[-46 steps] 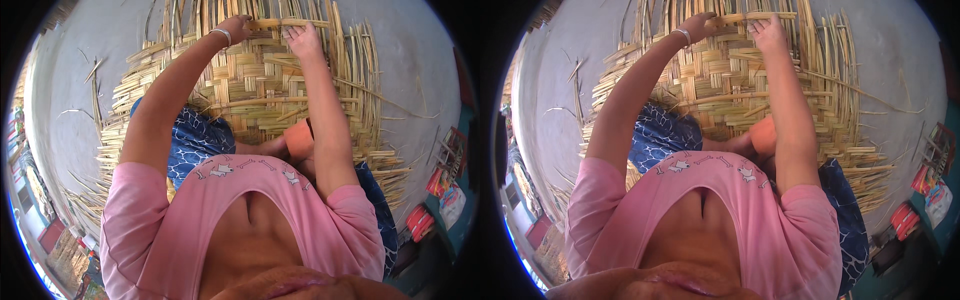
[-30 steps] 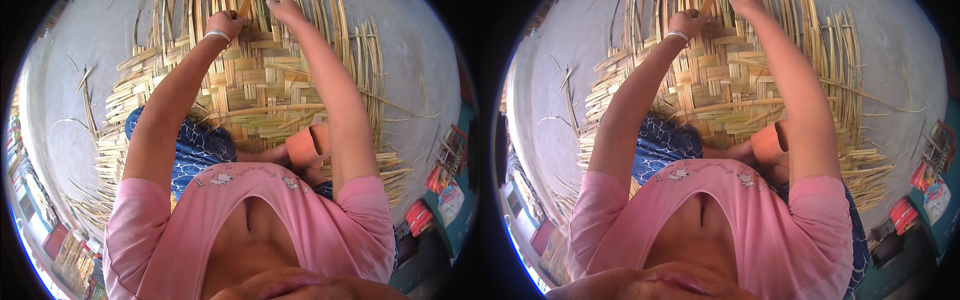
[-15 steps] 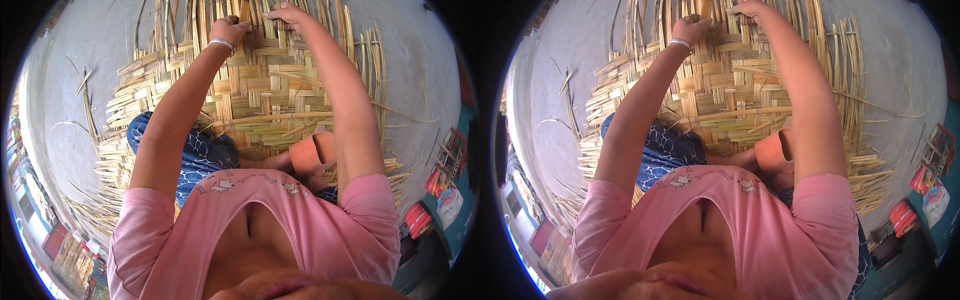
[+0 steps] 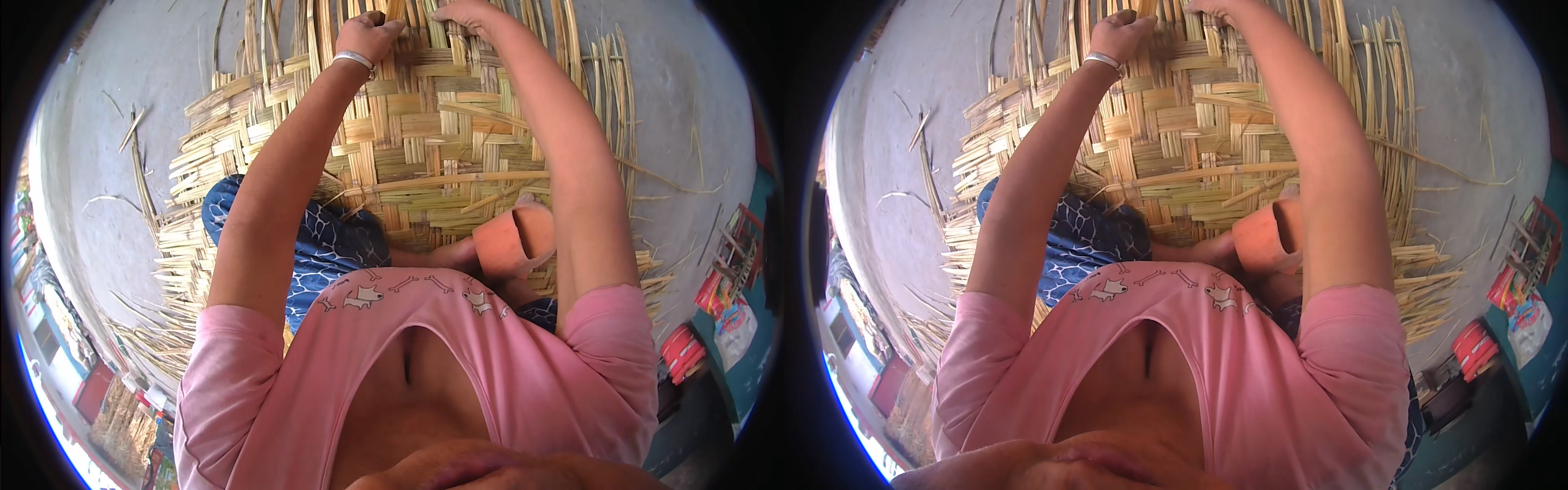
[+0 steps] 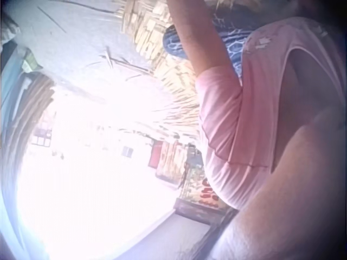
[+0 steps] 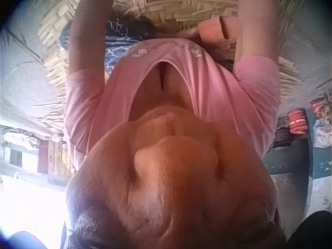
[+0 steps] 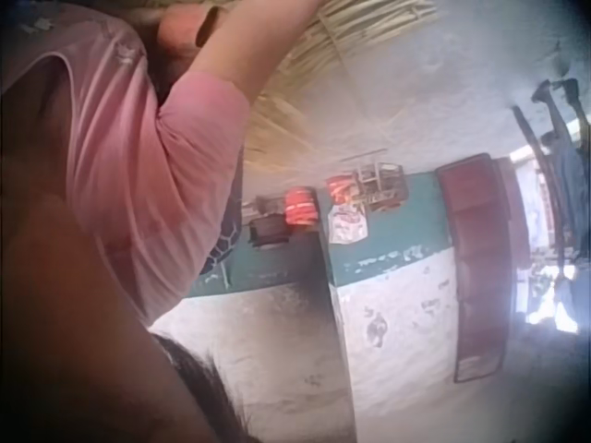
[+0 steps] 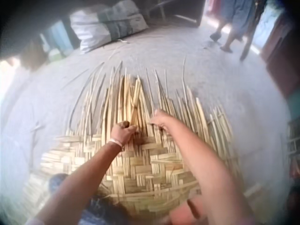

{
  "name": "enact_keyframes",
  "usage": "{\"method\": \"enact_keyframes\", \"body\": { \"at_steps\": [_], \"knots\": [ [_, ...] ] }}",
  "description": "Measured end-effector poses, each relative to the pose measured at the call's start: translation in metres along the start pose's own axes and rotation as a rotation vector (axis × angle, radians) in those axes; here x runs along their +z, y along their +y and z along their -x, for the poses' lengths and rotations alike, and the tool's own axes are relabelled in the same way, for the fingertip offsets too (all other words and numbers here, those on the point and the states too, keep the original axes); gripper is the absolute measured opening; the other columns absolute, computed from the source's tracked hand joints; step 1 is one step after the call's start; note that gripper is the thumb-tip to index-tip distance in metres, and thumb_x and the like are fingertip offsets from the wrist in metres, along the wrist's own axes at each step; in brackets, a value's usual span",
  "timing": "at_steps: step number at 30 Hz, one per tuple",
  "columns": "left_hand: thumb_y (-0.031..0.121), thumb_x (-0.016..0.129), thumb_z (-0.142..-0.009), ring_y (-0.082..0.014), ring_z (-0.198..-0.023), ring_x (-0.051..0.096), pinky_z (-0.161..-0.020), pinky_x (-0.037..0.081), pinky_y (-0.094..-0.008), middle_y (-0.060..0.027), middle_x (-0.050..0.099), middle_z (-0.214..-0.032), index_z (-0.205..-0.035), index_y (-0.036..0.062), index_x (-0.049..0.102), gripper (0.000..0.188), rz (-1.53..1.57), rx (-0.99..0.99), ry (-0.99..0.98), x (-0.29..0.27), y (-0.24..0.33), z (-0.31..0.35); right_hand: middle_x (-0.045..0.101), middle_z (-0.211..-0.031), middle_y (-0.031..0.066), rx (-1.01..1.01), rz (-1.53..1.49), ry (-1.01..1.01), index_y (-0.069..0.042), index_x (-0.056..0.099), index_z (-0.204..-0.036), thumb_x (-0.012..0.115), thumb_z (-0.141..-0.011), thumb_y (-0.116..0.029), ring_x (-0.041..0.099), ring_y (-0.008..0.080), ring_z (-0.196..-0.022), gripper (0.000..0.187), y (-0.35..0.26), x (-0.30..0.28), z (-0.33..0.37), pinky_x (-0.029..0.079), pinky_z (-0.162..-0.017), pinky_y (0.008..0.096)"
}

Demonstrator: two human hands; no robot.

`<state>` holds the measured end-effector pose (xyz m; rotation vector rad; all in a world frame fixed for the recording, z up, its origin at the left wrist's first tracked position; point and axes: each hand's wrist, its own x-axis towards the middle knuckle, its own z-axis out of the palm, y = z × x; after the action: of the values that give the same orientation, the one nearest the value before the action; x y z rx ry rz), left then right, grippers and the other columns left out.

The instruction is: The person weaves a mat by hand, interlacing dried palm leaves in a regular pattern. They sit on the floor, repeatedly threading and pressing the leaves to expand the mat's surface.

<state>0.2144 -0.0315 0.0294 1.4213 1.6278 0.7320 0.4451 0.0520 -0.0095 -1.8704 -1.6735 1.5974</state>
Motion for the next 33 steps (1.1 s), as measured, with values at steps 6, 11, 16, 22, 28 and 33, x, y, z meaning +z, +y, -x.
{"method": "enact_keyframes", "body": {
  "at_steps": [6,11,16,22,28,33],
  "knots": [
    [0.046,0.077,-0.083,-0.0244,-0.094,0.076,-0.086,0.059,-0.0354,-0.0183,0.078,-0.104,-0.127,-0.0019,0.07,0.065,0.029,0.05,0.082,-0.002,-0.014,0.0,0.067,-0.085,0.0112,0.192,-0.147,0.019,-0.003,0.064,-0.109,0.08,-0.089,-0.017,0.063,0.0226,-0.075,0.029,-0.041,0.006,0.051,0.048,-0.055,0.0425],
    [0.038,0.081,-0.085,-0.0219,-0.108,0.071,-0.094,0.055,-0.0322,-0.0191,0.072,-0.12,-0.133,-0.0125,0.06,0.073,0.097,-0.077,-0.061,-0.003,0.018,0.009,0.065,-0.086,0.0096,0.073,-0.267,-0.004,-0.002,0.06,-0.115,0.082,-0.087,-0.017,0.063,0.0227,-0.077,0.038,0.001,0.001,0.033,0.05,-0.06,0.0433],
    [0.046,0.078,-0.086,-0.0232,-0.103,0.072,-0.092,0.055,-0.0343,-0.0154,0.076,-0.111,-0.129,-0.004,0.068,0.066,-0.091,-0.054,-0.031,-0.009,0.003,0.009,0.069,-0.105,0.0143,0.086,-0.386,0.197,0.004,0.053,-0.132,0.084,-0.086,-0.015,0.068,0.0252,-0.092,0.058,-0.039,0.017,0.084,0.057,-0.071,0.0384],
    [0.054,0.072,-0.09,-0.0291,-0.101,0.073,-0.092,0.056,-0.0383,-0.0179,0.076,-0.108,-0.125,0.0026,0.072,0.062,-0.243,0.042,-0.275,-0.009,0.016,0.006,0.069,-0.114,0.0135,-0.08,-0.785,0.046,0.001,0.059,-0.127,0.082,-0.088,-0.016,0.069,0.0252,-0.097,0.048,-0.013,0.015,0.089,0.058,-0.072,0.0366],
    [0.052,0.072,-0.091,-0.0276,-0.103,0.073,-0.093,0.056,-0.0373,-0.0142,0.076,-0.113,-0.132,0.0078,0.07,0.06,-0.418,0.068,-0.276,-0.003,0.008,-0.007,0.07,-0.093,0.0049,-0.291,-1.035,0.052,-0.003,0.062,-0.122,0.076,-0.092,-0.018,0.067,0.0187,-0.072,0.036,0.004,0.008,0.092,0.051,-0.052,0.0311],
    [0.048,0.069,-0.093,-0.0301,-0.101,0.073,-0.092,0.057,-0.0386,-0.0112,0.075,-0.113,-0.126,0.0125,0.073,0.048,-0.281,0.049,-0.245,0.005,-0.01,-0.012,0.068,-0.085,0.0031,-0.137,-0.922,0.346,-0.008,0.063,-0.119,0.073,-0.094,-0.017,0.063,0.0161,-0.061,0.028,0.001,0.015,0.109,0.046,-0.044,0.0315]
  ]
}}
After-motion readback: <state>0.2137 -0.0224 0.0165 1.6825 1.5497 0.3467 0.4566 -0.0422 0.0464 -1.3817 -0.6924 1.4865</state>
